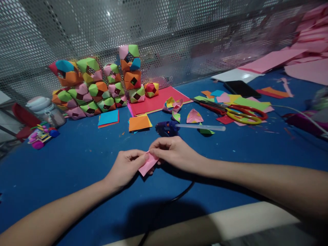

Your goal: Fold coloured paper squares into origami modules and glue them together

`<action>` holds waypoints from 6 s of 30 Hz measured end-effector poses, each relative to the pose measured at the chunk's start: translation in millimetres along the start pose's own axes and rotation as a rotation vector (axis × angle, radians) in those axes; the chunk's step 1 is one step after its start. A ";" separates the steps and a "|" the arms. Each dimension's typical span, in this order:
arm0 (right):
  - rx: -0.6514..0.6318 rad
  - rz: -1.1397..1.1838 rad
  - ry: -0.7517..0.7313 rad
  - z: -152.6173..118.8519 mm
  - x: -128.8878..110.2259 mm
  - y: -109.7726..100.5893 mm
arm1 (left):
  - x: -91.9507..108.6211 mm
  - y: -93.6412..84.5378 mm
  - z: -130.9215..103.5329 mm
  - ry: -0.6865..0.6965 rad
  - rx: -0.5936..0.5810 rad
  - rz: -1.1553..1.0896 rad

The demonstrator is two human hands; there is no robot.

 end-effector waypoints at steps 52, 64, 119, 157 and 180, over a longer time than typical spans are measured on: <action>-0.044 -0.700 -0.790 -3.1 7.5 -11.0 | -1.0 -0.4 1.4 -0.001 0.073 0.037; -0.056 -0.581 -0.693 -6.0 9.9 -3.0 | -0.9 0.5 -1.6 0.183 0.197 0.220; 0.057 -0.280 -0.317 -3.9 10.9 12.2 | -1.4 0.9 4.2 0.082 0.196 0.008; 0.105 -0.289 -0.354 -3.6 15.1 10.3 | -0.2 -1.7 2.7 0.123 0.193 0.009; 0.014 -0.614 -0.550 -4.4 5.5 -2.3 | -4.0 -3.9 6.8 0.195 0.235 -0.009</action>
Point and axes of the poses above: each hand's wrist, its own z-axis towards the middle knuckle, its own y-axis out of the palm, x = y × z, the point moved 1 cm from there along z, towards the middle knuckle, and after that the axes turned 11 degrees about -y, right-handed, at the moved point
